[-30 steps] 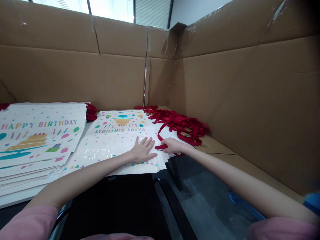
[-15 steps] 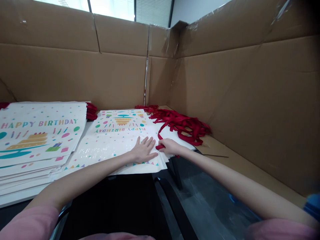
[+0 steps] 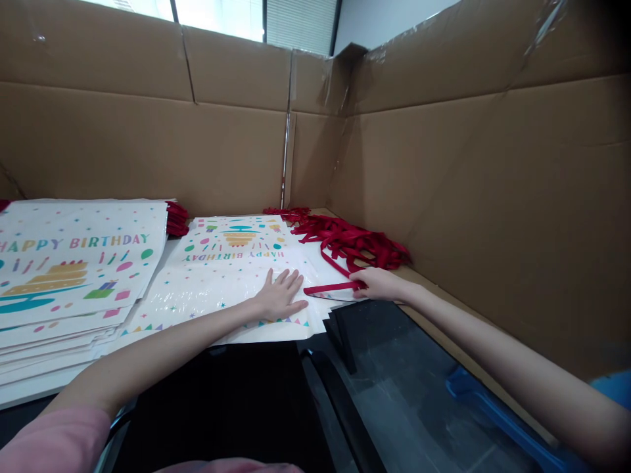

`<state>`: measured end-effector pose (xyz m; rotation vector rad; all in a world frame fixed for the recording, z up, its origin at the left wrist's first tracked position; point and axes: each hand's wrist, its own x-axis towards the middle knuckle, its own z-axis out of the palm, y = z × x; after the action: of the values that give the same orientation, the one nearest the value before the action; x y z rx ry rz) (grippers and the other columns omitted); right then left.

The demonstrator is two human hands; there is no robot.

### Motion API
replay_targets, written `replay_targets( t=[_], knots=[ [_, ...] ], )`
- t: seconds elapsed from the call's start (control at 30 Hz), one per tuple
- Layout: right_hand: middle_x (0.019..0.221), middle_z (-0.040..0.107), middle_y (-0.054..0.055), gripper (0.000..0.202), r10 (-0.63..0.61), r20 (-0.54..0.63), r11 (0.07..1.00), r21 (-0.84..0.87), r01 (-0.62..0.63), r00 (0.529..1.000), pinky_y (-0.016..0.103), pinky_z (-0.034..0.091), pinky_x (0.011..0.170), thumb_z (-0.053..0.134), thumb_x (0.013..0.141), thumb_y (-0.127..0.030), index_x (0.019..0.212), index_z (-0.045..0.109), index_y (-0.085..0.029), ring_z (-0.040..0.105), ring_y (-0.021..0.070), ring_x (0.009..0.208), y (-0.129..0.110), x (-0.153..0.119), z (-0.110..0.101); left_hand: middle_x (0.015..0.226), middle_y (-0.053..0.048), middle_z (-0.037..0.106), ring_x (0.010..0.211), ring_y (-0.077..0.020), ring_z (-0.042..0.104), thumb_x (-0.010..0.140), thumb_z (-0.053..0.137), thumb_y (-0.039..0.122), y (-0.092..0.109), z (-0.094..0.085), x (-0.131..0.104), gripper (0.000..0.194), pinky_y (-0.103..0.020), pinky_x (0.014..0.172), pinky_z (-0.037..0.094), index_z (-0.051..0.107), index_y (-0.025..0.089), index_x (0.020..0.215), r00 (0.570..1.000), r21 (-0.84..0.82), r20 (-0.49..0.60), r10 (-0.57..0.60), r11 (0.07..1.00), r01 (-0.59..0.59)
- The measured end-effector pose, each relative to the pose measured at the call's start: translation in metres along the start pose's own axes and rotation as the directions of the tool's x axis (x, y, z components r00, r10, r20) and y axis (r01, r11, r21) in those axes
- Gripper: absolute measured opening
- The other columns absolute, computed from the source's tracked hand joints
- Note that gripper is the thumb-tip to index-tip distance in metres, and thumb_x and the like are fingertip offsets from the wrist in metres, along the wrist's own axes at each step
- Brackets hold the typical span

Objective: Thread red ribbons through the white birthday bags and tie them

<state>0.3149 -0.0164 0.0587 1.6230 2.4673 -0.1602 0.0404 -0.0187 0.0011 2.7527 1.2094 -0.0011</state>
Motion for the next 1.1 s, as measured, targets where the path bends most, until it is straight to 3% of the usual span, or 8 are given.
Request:
replay_targets(
  t=[0.17,0.33,0.43,0.53,0.67,0.77,0.87,1.1],
  knots=[
    [0.078,0.064,0.002,0.007,0.031,0.058,0.991,0.130,-0.039,0.998,0.021,0.032,0.059,0.068,0.068,-0.018,0.073,0.063,-0.017,0.057,0.0151,0.072,0.025,-0.016,0.014,0.152,-0.007,0.005,0.140,-0.0299,0.003,0.086,0.005,0.069,-0.001,0.001,0.001,0.079,-0.057,0.109,-0.004,0.011,0.019,0.148,1.000,-0.007,-0.014,-0.006,1.000,0.006],
    [0.079,0.065,0.002,0.007,0.063,-0.006,0.991,0.120,-0.062,0.998,0.020,0.032,0.058,0.059,0.068,-0.011,0.071,0.062,-0.016,0.057,0.0143,0.073,0.026,-0.015,0.028,0.152,-0.007,0.007,0.140,-0.0292,0.005,0.086,0.009,0.069,-0.001,-0.001,0.001,0.077,-0.055,0.109,-0.003,0.012,0.022,0.147,1.000,-0.022,-0.005,-0.009,1.000,0.009],
    [0.082,0.065,0.005,0.008,0.066,-0.072,0.997,0.049,-0.063,0.995,0.021,0.031,0.057,0.057,0.069,-0.013,0.074,0.063,-0.016,0.057,0.0155,0.074,0.005,-0.004,0.021,0.152,-0.008,0.010,0.140,-0.0293,0.007,0.086,0.011,0.069,-0.001,-0.004,0.001,0.078,-0.056,0.109,-0.001,0.013,0.021,0.147,1.000,-0.026,0.006,-0.006,1.000,0.006],
    [0.086,0.065,0.008,0.012,0.021,-0.132,1.000,-0.015,-0.024,0.991,0.022,0.032,0.059,0.057,0.073,-0.019,0.080,0.065,-0.015,0.058,0.0183,0.079,-0.030,0.014,0.013,0.152,-0.008,0.012,0.139,-0.0299,0.010,0.086,0.013,0.069,0.000,-0.006,0.002,0.077,-0.057,0.109,0.001,0.016,0.021,0.147,1.000,-0.023,0.004,-0.004,1.000,0.004],
    [0.094,0.066,0.009,0.021,-0.067,-0.156,0.997,0.027,0.072,0.986,0.022,0.036,0.065,0.058,0.076,-0.023,0.093,0.067,-0.016,0.059,0.0205,0.088,-0.078,0.041,0.010,0.152,-0.008,0.014,0.138,-0.0307,0.012,0.086,0.016,0.069,0.001,-0.003,0.004,0.076,-0.058,0.108,0.004,0.018,0.023,0.146,1.000,-0.010,-0.022,-0.002,1.000,0.001],
    [0.094,0.066,0.007,0.022,-0.095,-0.149,0.991,0.081,0.108,0.984,0.022,0.036,0.067,0.057,0.076,-0.019,0.095,0.067,-0.018,0.059,0.0193,0.089,-0.091,0.050,0.013,0.152,-0.008,0.014,0.138,-0.0311,0.012,0.086,0.018,0.070,0.001,0.000,0.006,0.076,-0.059,0.108,0.005,0.016,0.023,0.146,0.999,-0.002,-0.034,0.001,1.000,-0.001],
    [0.090,0.066,0.006,0.017,-0.102,-0.156,0.986,0.111,0.120,0.982,0.021,0.034,0.064,0.060,0.076,-0.024,0.089,0.067,-0.017,0.059,0.0188,0.086,-0.079,0.049,0.019,0.152,-0.008,0.012,0.139,-0.0300,0.010,0.086,0.015,0.070,0.001,0.001,0.005,0.078,-0.058,0.109,0.004,0.014,0.023,0.147,1.000,-0.008,-0.028,-0.006,1.000,0.006],
    [0.085,0.064,0.006,0.007,-0.044,-0.163,0.995,0.078,0.057,0.986,0.021,0.032,0.062,0.057,0.075,-0.018,0.080,0.061,-0.015,0.057,0.0166,0.079,-0.015,0.026,0.032,0.152,-0.006,0.011,0.140,-0.0285,0.007,0.085,0.012,0.071,0.001,-0.001,0.002,0.079,-0.054,0.110,0.002,0.015,0.022,0.147,1.000,-0.031,-0.024,0.004,0.999,-0.005]
  ],
)
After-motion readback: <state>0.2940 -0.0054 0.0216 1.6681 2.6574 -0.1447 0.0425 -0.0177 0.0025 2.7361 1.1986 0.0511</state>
